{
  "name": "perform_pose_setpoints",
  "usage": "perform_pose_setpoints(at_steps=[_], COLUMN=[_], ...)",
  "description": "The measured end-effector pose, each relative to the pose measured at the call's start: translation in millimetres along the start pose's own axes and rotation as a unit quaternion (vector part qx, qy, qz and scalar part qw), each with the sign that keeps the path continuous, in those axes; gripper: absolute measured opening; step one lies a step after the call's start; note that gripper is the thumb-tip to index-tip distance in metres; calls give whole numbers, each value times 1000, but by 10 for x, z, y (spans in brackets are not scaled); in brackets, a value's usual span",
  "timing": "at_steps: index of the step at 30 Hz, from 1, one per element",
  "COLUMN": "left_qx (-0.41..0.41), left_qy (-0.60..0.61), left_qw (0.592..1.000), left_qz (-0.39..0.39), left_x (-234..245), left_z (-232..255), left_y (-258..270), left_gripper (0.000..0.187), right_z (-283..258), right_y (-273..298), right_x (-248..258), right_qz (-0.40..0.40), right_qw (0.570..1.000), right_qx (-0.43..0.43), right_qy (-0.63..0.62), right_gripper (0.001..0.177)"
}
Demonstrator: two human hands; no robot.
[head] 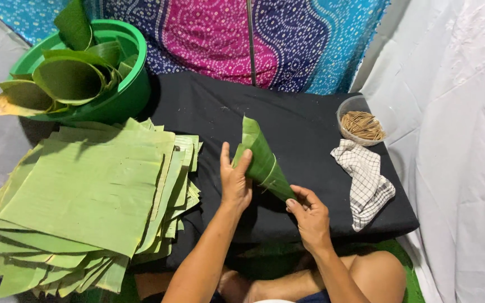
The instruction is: Wiping banana leaves clean with a cloth and folding them into conical shapes secured with small wooden sticks.
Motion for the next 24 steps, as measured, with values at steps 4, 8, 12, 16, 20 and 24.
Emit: perform_pose_setpoints(at_steps=[4,8,12,16,20,24], left_qx=[-26,-95,-95,-147,-295,-360], left_qy=[90,31,-145,-252,-324,-420], left_qw=[995,978,973,926,853,773], left_qz=[-45,-185,-153,-240,-283,-309], left_x=[-81,-94,-28,-236,-617,-644], left_z=[48,-237,-364,-175,331,341], left_y=[138,243,232,366,705,798], left_gripper=[112,86,54,31,73,70], right_z=[-9,-36,-76,-483,-831,-838], right_y=[-3,-19,-44,-95,-116,-113], right_x=[-33,-180,-162,-195,-291,-305], right_qz=[-18,-51,-73,-79,-138,-167], right_qw=[996,981,993,996,983,973], right_qx=[-15,-31,1,15,70,136], right_qy=[-90,-183,-89,-37,-97,-79], right_gripper=[36,34,33,42,59,55])
Point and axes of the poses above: each hand's wrist, its own y-axis away from the middle knuckle, its own x-axis out of the back of the hand, z = x × y, the point moved 10 cm from there along -y, towards the middle knuckle, and after that the axes turned 7 degrees about z, right-handed, at the moved point
